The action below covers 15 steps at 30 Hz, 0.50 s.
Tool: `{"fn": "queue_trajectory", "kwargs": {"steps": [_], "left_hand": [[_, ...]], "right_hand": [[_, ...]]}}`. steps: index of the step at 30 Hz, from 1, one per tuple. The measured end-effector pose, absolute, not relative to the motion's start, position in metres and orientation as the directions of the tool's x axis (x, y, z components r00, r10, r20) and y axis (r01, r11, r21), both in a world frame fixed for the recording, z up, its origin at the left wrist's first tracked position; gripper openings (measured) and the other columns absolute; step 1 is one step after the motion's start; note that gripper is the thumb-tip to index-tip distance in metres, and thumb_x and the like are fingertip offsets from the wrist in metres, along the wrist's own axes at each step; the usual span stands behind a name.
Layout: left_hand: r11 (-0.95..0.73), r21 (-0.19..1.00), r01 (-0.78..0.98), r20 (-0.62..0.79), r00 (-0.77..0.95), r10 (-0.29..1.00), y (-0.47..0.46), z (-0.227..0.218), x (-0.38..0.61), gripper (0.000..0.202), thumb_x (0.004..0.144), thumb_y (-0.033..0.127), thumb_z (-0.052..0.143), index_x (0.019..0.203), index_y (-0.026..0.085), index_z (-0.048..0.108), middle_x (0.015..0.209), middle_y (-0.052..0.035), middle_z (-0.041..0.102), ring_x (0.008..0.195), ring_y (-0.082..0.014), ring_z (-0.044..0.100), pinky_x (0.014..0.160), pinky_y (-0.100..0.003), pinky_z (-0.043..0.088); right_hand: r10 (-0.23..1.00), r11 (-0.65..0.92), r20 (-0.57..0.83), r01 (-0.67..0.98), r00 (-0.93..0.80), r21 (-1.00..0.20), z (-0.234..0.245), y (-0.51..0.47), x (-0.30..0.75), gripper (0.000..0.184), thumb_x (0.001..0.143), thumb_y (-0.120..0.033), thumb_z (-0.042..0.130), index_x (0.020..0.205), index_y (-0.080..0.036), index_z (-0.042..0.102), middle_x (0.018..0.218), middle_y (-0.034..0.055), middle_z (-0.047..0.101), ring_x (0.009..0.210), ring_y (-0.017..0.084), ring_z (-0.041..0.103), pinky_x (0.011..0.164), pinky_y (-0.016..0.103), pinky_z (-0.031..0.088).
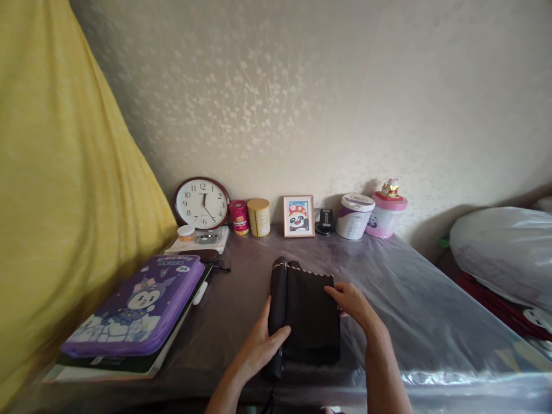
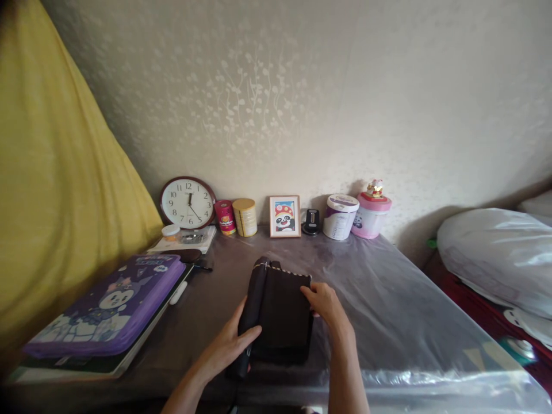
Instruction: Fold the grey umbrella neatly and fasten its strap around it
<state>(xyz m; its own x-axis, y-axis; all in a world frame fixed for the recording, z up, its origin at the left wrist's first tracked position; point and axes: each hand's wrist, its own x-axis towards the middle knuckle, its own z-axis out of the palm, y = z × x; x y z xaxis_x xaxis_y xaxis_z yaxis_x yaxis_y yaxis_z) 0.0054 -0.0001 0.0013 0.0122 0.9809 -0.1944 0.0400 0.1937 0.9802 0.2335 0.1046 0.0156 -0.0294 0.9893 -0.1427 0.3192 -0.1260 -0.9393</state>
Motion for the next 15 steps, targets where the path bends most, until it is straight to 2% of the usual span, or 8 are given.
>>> {"fn": "queue_trajectory", "kwargs": {"steps": [2, 4, 6, 10, 15], "left_hand": [[0.112, 0.981, 0.158, -0.114, 0.003, 0.993, 0.002, -0.003, 0.007, 0.079, 0.075, 0.034, 0.062, 0.143, 0.019, 0.024, 0.144, -0.0114, 0.037, 0.127, -0.0266, 0.041, 0.105, -0.04, 0.032], [0.086, 0.969, 0.232, -0.095, 0.028, 0.995, 0.003, -0.007, 0.009, 0.078, 0.077, 0.033, 0.058, 0.144, 0.016, 0.02, 0.148, -0.0105, 0.03, 0.135, -0.0246, 0.028, 0.11, -0.039, 0.022], [0.093, 0.963, 0.254, -0.105, 0.035, 0.994, 0.003, -0.009, 0.011, 0.08, 0.078, 0.032, 0.056, 0.145, 0.015, 0.016, 0.145, -0.0116, 0.034, 0.133, -0.0241, 0.032, 0.109, -0.039, 0.024], [0.107, 0.949, 0.296, -0.12, 0.029, 0.992, 0.002, -0.007, 0.014, 0.081, 0.078, 0.032, 0.055, 0.145, 0.014, 0.014, 0.136, -0.0138, 0.048, 0.128, -0.026, 0.04, 0.105, -0.039, 0.031], [0.097, 0.931, 0.351, -0.113, 0.026, 0.993, 0.001, -0.005, 0.013, 0.079, 0.079, 0.038, 0.054, 0.145, 0.016, 0.016, 0.137, -0.0145, 0.045, 0.126, -0.0276, 0.043, 0.103, -0.039, 0.032]], "right_hand": [[0.998, -0.06, -0.055, 0.328, 0.026, -0.943, 0.027, 0.102, 0.231, 0.027, 0.063, -0.035, 0.069, 0.046, -0.018, 0.057, 0.04, -0.0047, 0.051, 0.039, 0.009, 0.047, 0.032, 0.017, 0.034], [0.999, 0.007, 0.022, 0.311, 0.045, -0.95, 0.037, 0.099, 0.229, 0.027, 0.067, -0.038, 0.065, 0.05, -0.017, 0.058, 0.044, -0.0048, 0.051, 0.042, 0.01, 0.048, 0.035, 0.017, 0.038], [0.999, 0.027, 0.037, 0.272, 0.032, -0.962, 0.044, 0.096, 0.227, 0.028, 0.068, -0.04, 0.064, 0.053, -0.017, 0.059, 0.045, -0.0048, 0.051, 0.043, 0.01, 0.048, 0.035, 0.017, 0.039], [0.999, -0.039, -0.041, 0.257, -0.005, -0.966, 0.05, 0.091, 0.223, 0.027, 0.067, -0.041, 0.065, 0.055, -0.017, 0.059, 0.044, -0.0042, 0.052, 0.041, 0.01, 0.049, 0.034, 0.019, 0.041], [0.995, -0.064, -0.075, 0.165, -0.059, -0.984, 0.057, 0.085, 0.219, 0.031, 0.07, -0.047, 0.062, 0.065, -0.017, 0.06, 0.051, -0.002, 0.058, 0.046, 0.013, 0.055, 0.04, 0.022, 0.046]]}}
